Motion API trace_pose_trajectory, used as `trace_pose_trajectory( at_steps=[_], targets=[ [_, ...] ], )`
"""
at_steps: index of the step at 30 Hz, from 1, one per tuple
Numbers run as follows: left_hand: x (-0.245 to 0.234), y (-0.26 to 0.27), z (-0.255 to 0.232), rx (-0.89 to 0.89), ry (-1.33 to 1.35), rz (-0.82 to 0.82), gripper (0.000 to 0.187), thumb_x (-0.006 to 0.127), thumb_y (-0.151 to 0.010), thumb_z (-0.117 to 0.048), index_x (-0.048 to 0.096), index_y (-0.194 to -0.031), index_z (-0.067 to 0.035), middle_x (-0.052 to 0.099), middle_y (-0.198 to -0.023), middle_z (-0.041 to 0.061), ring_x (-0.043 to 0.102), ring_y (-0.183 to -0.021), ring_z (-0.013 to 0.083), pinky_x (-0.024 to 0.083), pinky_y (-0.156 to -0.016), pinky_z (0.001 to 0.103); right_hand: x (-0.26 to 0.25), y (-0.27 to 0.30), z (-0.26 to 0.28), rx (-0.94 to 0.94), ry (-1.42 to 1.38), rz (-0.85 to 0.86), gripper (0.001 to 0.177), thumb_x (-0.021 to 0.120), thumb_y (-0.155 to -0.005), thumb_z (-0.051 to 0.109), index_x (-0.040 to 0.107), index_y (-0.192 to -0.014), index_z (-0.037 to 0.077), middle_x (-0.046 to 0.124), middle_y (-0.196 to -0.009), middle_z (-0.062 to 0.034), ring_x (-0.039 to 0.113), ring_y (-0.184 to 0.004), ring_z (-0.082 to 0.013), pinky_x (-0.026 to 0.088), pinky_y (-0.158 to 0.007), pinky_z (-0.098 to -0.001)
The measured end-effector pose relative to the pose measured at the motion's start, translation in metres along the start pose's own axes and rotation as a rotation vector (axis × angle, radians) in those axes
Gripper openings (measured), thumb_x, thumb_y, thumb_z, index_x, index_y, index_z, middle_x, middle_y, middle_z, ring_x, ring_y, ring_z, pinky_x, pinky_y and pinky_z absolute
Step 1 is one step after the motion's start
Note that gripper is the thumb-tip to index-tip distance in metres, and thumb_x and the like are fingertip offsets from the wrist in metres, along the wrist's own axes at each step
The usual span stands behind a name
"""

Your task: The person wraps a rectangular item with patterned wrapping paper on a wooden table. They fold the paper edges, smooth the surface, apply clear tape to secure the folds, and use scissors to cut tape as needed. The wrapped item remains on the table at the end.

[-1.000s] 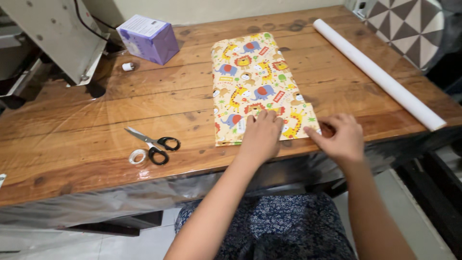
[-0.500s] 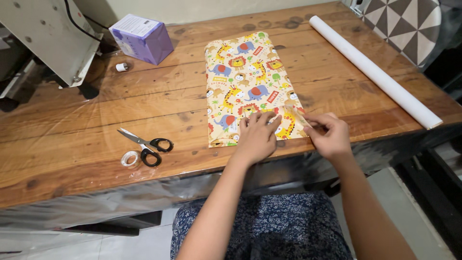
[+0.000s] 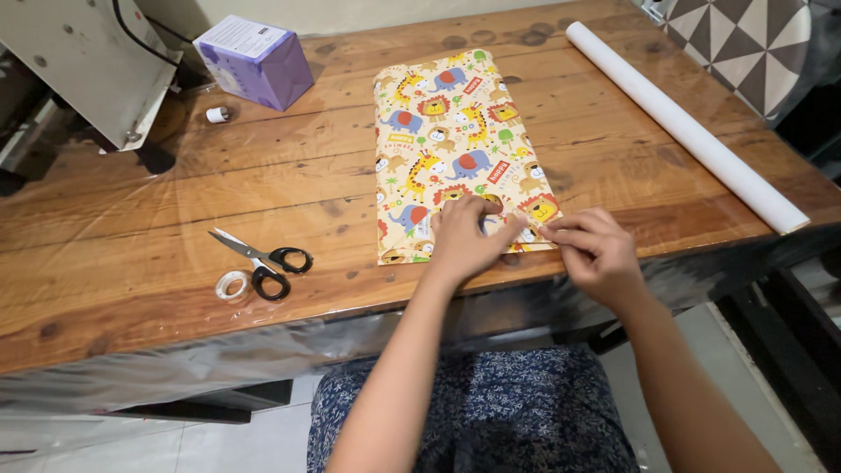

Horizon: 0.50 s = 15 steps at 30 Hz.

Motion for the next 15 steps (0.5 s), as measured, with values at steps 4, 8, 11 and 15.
trace_pose_trajectory(
  at_steps=[4, 8, 11, 15],
  targets=[
    [0.0018, 0.005, -0.004, 0.052, -0.076, -0.041, 0.048, 0.08, -0.074, -0.051, 0.072, -0.101, -0.012, 0.064, -0.115, 0.008, 0.052, -0.12, 0.0281, 0.032, -0.105, 0.047, -0.0014, 0.0017, 0.0042, 0.033, 0.016, 0.042, 0.037, 0.065, -0.077, -0.009, 0.081, -0.105, 0.009, 0.074, -0.108, -0.0089, 0.067, -0.096, -0.0255, 0.055, -0.079, -0.0348],
    [0.0016, 0.0078, -0.0033, 0.068, -0.077, -0.031, 0.046, 0.08, -0.077, -0.041, 0.068, -0.112, -0.013, 0.063, -0.116, 0.006, 0.052, -0.119, 0.0282, 0.032, -0.104, 0.047, -0.0019, 0.001, 0.0076, -0.035, 0.03, 0.041, 0.036, 0.064, -0.079, -0.01, 0.079, -0.106, 0.008, 0.073, -0.11, -0.0091, 0.067, -0.101, -0.0265, 0.055, -0.086, -0.0359],
    [0.0015, 0.0076, -0.0027, 0.069, -0.069, -0.029, 0.046, 0.08, -0.078, -0.038, 0.066, -0.114, -0.013, 0.063, -0.116, 0.006, 0.051, -0.118, 0.0284, 0.032, -0.104, 0.047, -0.0014, 0.0028, 0.0102, -0.039, 0.028, 0.023, 0.036, 0.064, -0.078, -0.01, 0.079, -0.106, 0.008, 0.072, -0.11, -0.0095, 0.067, -0.101, -0.0263, 0.056, -0.087, -0.0361],
    [0.002, 0.0069, -0.0005, 0.083, -0.073, -0.022, 0.049, 0.082, -0.077, -0.036, 0.064, -0.114, -0.01, 0.062, -0.117, 0.007, 0.051, -0.118, 0.0286, 0.032, -0.104, 0.048, -0.0032, 0.0079, 0.0074, 0.068, -0.022, -0.049, 0.026, 0.07, -0.083, -0.006, 0.077, -0.106, 0.006, 0.073, -0.11, -0.0099, 0.07, -0.101, -0.0243, 0.057, -0.088, -0.0345]
  ],
)
Point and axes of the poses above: each hand's wrist, its own y-axis away from the middle knuckle, its own x-axis out of the palm, z = x × y, the point moved 2 cm from there along -y, towards the middle knuckle
